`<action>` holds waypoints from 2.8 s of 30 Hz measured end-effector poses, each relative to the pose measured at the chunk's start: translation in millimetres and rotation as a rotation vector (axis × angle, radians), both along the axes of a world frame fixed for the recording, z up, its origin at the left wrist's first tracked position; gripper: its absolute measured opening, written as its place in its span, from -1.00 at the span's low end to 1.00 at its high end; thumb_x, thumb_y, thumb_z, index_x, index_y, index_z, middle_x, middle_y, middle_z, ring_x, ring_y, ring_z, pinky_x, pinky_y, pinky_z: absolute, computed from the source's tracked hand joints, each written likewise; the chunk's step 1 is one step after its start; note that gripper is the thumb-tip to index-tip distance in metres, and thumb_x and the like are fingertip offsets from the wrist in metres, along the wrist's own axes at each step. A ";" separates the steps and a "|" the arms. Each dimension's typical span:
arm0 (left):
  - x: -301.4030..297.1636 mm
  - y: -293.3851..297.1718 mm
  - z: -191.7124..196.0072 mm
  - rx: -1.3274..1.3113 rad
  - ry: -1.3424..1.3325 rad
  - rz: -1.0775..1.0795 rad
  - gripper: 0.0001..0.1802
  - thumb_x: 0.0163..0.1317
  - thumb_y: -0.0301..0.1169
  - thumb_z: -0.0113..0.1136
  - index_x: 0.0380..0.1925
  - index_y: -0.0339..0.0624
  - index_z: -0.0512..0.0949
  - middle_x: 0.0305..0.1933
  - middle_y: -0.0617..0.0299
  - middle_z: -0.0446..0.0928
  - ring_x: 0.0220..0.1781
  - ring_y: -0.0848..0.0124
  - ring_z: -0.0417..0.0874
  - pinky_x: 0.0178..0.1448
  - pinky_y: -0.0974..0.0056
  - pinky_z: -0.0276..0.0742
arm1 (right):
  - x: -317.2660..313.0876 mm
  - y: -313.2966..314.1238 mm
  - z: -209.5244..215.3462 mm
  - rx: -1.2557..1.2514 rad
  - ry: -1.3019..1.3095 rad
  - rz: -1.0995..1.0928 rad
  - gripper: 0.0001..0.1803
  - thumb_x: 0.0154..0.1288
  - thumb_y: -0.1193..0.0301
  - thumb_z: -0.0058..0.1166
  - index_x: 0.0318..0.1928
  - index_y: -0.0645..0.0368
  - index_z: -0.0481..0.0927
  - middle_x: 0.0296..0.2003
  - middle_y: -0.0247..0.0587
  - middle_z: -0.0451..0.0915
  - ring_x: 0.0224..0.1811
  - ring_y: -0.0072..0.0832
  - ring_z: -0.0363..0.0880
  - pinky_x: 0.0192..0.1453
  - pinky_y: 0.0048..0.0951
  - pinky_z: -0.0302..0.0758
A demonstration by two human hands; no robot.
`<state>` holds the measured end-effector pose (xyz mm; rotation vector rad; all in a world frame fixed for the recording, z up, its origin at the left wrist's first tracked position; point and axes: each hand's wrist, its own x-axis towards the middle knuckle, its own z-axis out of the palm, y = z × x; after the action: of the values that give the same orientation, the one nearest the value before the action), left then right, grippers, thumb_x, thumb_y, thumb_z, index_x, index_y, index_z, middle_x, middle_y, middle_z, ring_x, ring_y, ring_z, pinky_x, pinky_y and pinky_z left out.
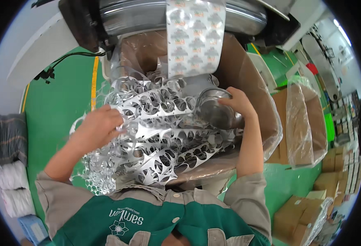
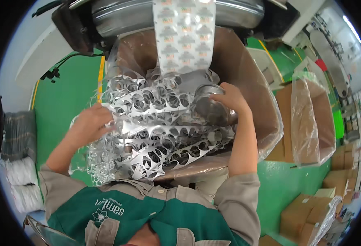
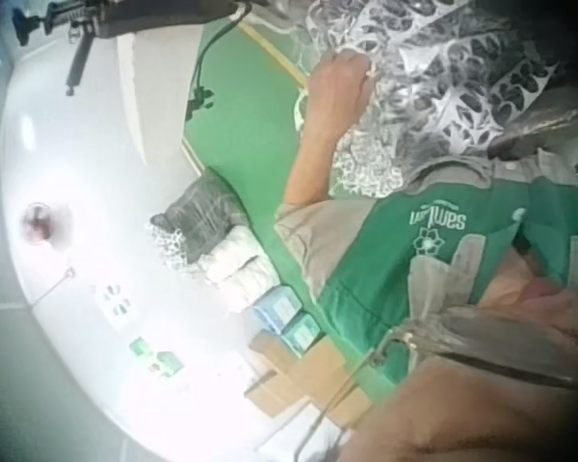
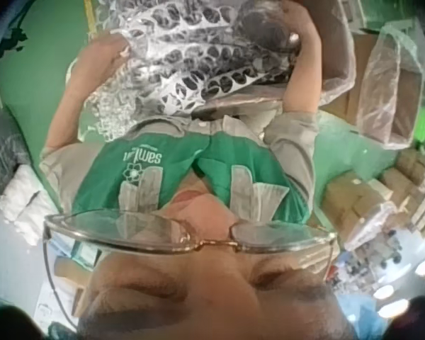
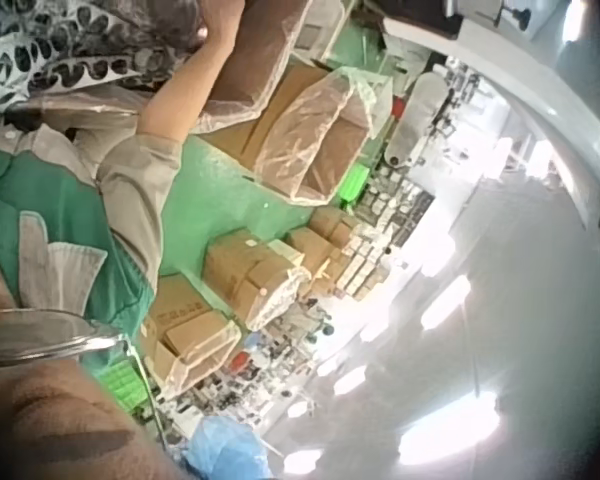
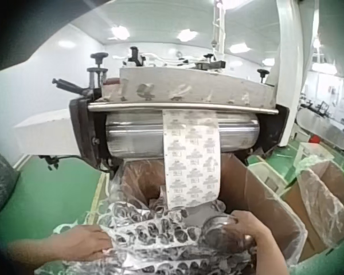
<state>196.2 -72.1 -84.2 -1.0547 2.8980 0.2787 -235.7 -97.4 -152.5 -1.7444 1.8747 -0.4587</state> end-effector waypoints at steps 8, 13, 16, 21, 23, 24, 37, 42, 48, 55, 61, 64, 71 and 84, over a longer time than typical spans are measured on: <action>-41.8 -47.8 26.5 0.956 0.985 0.773 -0.62 0.26 -0.28 -0.04 0.09 -0.03 0.38 -0.04 0.23 0.46 -0.06 0.47 0.49 -0.06 0.36 0.45 | 8.0 13.9 15.3 -0.256 -1.718 0.082 -0.34 0.17 0.03 0.06 0.11 0.26 0.30 -0.03 -0.11 0.43 0.02 -0.31 0.44 0.03 -0.27 0.47; -30.5 -77.2 -11.8 0.766 1.052 0.623 -0.62 0.31 -0.26 -0.09 0.13 0.02 0.36 -0.02 0.25 0.45 -0.07 0.49 0.48 -0.06 0.41 0.41 | 30.8 -19.4 -72.5 0.275 0.098 0.086 -0.33 0.08 0.01 0.13 0.01 0.34 0.44 -0.15 0.04 0.51 -0.10 -0.31 0.50 -0.03 -0.40 0.43; -37.9 -72.0 -14.1 0.560 0.900 0.671 -0.65 0.31 -0.29 -0.10 0.08 -0.05 0.38 -0.19 0.30 0.47 -0.22 0.56 0.43 -0.13 0.43 0.35 | 33.8 -10.6 -70.0 0.359 0.356 0.344 -0.35 0.00 0.03 0.19 -0.12 0.40 0.46 -0.22 0.09 0.53 -0.17 -0.10 0.47 -0.04 -0.34 0.41; -30.5 -66.0 -39.2 0.400 0.742 0.535 -0.67 0.26 -0.31 -0.03 0.00 -0.16 0.37 -0.33 0.25 0.45 -0.38 0.55 0.37 -0.28 0.42 0.32 | 33.2 11.2 38.7 0.315 -0.555 0.234 -0.54 -0.03 0.30 0.24 -0.15 0.33 0.47 -0.28 -0.16 0.58 -0.19 -0.40 0.53 -0.12 -0.45 0.44; -31.3 -62.6 -42.1 0.400 0.707 0.528 -0.69 0.25 -0.31 -0.02 -0.03 -0.17 0.37 -0.34 0.21 0.44 -0.33 0.52 0.38 -0.19 0.40 0.33 | 35.0 10.7 39.1 -0.107 -1.249 0.210 -0.61 0.07 0.35 0.18 -0.09 0.23 0.45 -0.17 -0.25 0.54 -0.12 -0.52 0.49 -0.01 -0.45 0.41; -29.7 -60.6 -42.2 0.408 0.699 0.479 -0.68 0.24 -0.31 -0.02 -0.03 -0.17 0.37 -0.34 0.20 0.44 -0.32 0.51 0.39 -0.19 0.39 0.33 | 43.8 7.2 47.5 -0.226 -1.371 0.202 -0.49 0.14 0.16 0.14 -0.01 0.24 0.40 -0.05 -0.24 0.48 -0.06 -0.49 0.47 0.05 -0.38 0.40; -50.9 -59.7 -57.1 0.405 0.658 0.459 -0.67 0.27 -0.20 -0.08 -0.10 -0.20 0.37 -0.33 -0.01 0.50 -0.29 0.21 0.51 -0.20 0.21 0.37 | 5.6 -11.1 -14.0 -0.124 0.230 0.059 -0.46 -0.11 0.08 0.24 -0.26 0.31 0.54 -0.30 0.08 0.55 -0.19 -0.14 0.54 -0.06 -0.25 0.43; -37.6 -74.3 -69.8 0.636 0.968 0.648 -0.69 0.30 -0.21 -0.05 -0.09 -0.19 0.38 -0.32 0.33 0.45 -0.31 0.53 0.37 -0.19 0.44 0.30 | 28.9 13.8 45.4 -0.295 -1.407 -0.053 -0.59 0.22 0.16 0.04 -0.09 0.23 0.44 -0.18 -0.20 0.55 -0.19 -0.39 0.55 -0.10 -0.39 0.50; -27.1 -118.7 -101.7 0.378 0.907 0.612 -0.66 0.25 -0.15 0.02 -0.10 -0.12 0.46 -0.40 0.37 0.47 -0.39 0.57 0.42 -0.30 0.43 0.35 | 31.2 -12.9 -75.9 0.170 0.053 0.058 -0.29 -0.05 -0.02 0.19 -0.06 0.34 0.46 -0.14 0.04 0.53 -0.04 -0.18 0.48 0.03 -0.31 0.37; -29.8 -103.6 -79.3 0.603 0.920 0.613 -0.66 0.22 -0.14 0.09 -0.10 -0.08 0.45 -0.37 0.39 0.46 -0.37 0.66 0.36 -0.28 0.54 0.27 | 11.9 9.9 21.2 0.120 -0.193 0.064 -0.56 -0.07 0.23 0.27 -0.25 0.30 0.53 -0.36 -0.17 0.56 -0.29 -0.56 0.50 -0.29 -0.50 0.43; -50.0 -4.5 27.1 0.480 0.769 0.336 -0.72 -0.06 -0.43 0.19 -0.27 -0.20 0.49 -0.33 0.32 0.47 -0.33 0.56 0.43 -0.24 0.45 0.31 | 17.8 9.6 32.1 -0.230 -1.859 0.074 -0.52 0.34 0.11 -0.16 0.08 0.24 0.36 -0.01 -0.13 0.48 0.07 -0.36 0.43 0.18 -0.30 0.37; -19.5 15.3 52.3 0.463 0.932 -0.143 -0.73 -0.32 -0.63 0.03 -0.49 -0.27 0.55 -0.46 0.19 0.50 -0.45 0.47 0.47 -0.36 0.40 0.33 | 19.0 -7.2 -19.5 0.200 -1.271 -0.049 -0.44 0.25 0.02 -0.07 0.04 0.25 0.43 -0.06 -0.09 0.51 0.05 -0.32 0.44 0.15 -0.28 0.38; 7.1 40.1 53.2 0.488 0.808 0.003 -0.62 -0.42 -0.65 -0.15 -0.56 -0.24 0.62 -0.57 0.13 0.47 -0.60 0.41 0.39 -0.55 0.36 0.24 | -4.0 -7.8 -43.5 -0.067 0.145 0.103 -0.35 -0.03 0.04 0.20 -0.13 0.39 0.50 -0.17 0.20 0.52 -0.07 -0.04 0.48 0.02 -0.23 0.38; 47.8 20.1 60.0 0.598 1.143 -0.621 -0.85 -0.06 -0.48 0.07 -0.54 -0.02 0.63 -0.33 0.21 0.50 -0.43 0.44 0.41 -0.47 0.37 0.21 | 28.4 -14.1 -31.8 0.195 -0.565 0.032 -0.40 0.14 0.01 0.09 -0.04 0.31 0.45 -0.11 -0.16 0.51 -0.02 -0.45 0.46 0.01 -0.43 0.43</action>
<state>244.0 -52.1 -24.2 0.2600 3.2656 2.0526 -207.3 -111.6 -184.3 -1.3360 1.4320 -0.6518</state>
